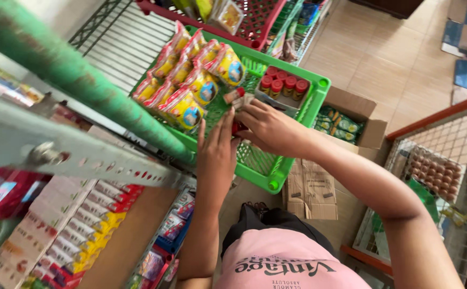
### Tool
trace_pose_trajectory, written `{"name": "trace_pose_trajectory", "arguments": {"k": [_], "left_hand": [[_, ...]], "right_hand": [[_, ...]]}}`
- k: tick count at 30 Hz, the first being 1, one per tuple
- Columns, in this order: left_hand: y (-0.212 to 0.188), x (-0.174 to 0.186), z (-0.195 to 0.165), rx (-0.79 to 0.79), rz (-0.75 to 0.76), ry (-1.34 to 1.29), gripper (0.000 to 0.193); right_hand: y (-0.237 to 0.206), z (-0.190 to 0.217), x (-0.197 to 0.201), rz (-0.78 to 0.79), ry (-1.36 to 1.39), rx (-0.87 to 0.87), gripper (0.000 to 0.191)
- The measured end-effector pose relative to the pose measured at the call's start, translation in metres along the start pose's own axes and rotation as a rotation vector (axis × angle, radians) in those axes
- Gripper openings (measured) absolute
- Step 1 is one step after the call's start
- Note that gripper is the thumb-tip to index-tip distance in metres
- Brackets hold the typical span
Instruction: The person carries a blue basket of packaged goods through a store aisle, then arranges small bottles and packets in a green basket on a shelf. They pick up small vials one at a time, place them into a red tray, wipe product boxes with a cloth, and arrange the boxes on the shelf.
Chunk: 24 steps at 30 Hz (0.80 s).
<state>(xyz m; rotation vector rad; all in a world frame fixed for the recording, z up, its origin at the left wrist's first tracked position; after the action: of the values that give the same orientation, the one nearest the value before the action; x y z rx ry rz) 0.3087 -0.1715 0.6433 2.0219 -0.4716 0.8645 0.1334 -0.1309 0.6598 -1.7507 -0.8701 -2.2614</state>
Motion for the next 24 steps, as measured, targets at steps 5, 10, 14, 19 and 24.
{"name": "trace_pose_trajectory", "arguments": {"k": [5, 10, 14, 19, 24], "left_hand": [[0.006, -0.016, -0.011, 0.031, 0.095, -0.163, 0.050], [0.020, -0.037, -0.018, 0.305, 0.150, -0.858, 0.035], [0.026, -0.066, -0.027, 0.429, 0.220, -1.407, 0.031], [0.013, -0.076, -0.036, 0.386, 0.293, -1.273, 0.030], [0.011, -0.073, -0.035, 0.415, 0.310, -1.292, 0.035]], "right_hand": [[-0.028, 0.014, 0.027, -0.201, 0.202, -0.259, 0.033], [-0.069, 0.027, 0.064, -0.448, 0.329, -0.674, 0.040], [-0.095, 0.033, 0.058, -0.792, 0.663, -0.849, 0.027], [-0.128, 0.033, 0.026, -0.987, 0.978, -0.913, 0.020], [-0.137, 0.036, -0.004, -0.988, 1.199, -0.923, 0.028]]}}
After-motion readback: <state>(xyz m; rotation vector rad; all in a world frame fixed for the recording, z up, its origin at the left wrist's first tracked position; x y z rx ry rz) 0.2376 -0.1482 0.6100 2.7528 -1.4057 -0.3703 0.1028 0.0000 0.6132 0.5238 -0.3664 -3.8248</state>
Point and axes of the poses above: each hand's wrist, its own y-axis towards the middle knuckle, its own x-axis out of the back of the hand, z = x × y, the point moved 1 cm from there along y, towards the middle knuckle, and after that the axes turned 2 degrees about y, right-handed, at the moved point
